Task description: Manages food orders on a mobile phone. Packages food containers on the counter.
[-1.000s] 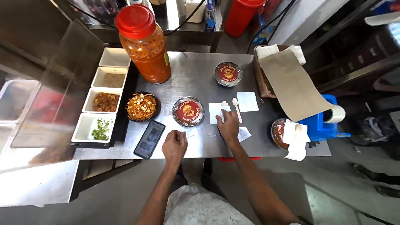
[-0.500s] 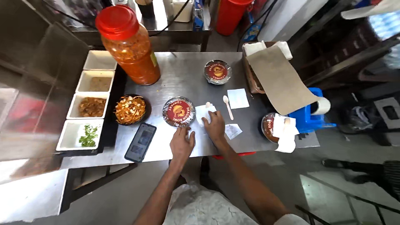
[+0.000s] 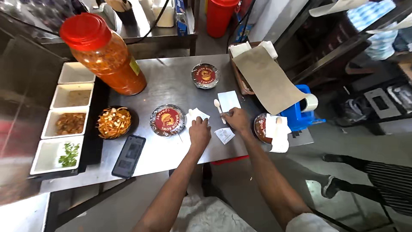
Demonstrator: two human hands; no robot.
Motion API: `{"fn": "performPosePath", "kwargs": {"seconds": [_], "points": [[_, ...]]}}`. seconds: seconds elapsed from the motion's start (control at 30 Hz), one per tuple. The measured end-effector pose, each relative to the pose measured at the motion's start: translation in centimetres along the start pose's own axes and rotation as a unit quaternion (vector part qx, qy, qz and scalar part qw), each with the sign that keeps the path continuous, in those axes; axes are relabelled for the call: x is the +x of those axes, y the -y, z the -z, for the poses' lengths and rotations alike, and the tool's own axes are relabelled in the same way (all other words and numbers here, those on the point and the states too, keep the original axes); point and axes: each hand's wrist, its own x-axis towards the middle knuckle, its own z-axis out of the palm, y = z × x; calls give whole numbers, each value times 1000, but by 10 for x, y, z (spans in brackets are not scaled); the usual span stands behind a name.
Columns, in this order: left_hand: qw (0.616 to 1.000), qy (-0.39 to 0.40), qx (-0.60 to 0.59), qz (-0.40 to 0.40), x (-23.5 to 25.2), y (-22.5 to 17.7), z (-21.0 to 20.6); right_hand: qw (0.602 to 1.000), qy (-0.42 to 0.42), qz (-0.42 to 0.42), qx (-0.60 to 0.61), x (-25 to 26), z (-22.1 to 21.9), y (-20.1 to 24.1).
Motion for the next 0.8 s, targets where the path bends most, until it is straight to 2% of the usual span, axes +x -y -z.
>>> {"fn": "performPosePath", "kwargs": {"seconds": [0.07, 0.13, 0.27, 0.33, 0.43, 0.53, 0.63, 0.7, 0.8], "points": [[1000, 2, 19, -12, -3, 7, 8, 1000, 8, 1, 17, 8, -13, 2], [999, -1, 44, -28, -7, 18, 17, 999, 29, -1, 33, 2, -7, 3], [996, -7, 72, -46, -13, 32, 15, 996, 70, 12, 56, -61, 5, -16], [997, -19, 44, -62, -12, 24, 14, 991, 49, 9, 124, -81, -3, -29], [997, -18, -19, -74, 7, -3, 21, 971, 23, -36, 234, -81, -7, -40], [999, 31, -26, -18, 37, -33, 19, 956, 47, -93, 273, -88, -11, -45], [992, 86, -52, 77, 63, -53, 10, 957, 84, -124, 250, -97, -10, -52], [987, 87, -59, 118, 77, -60, 3, 974, 34, -109, 194, -98, 0, -46], [986, 89, -45, 133, 83, -76, -7, 988, -96, 8, 118, -69, 18, -28]]}}
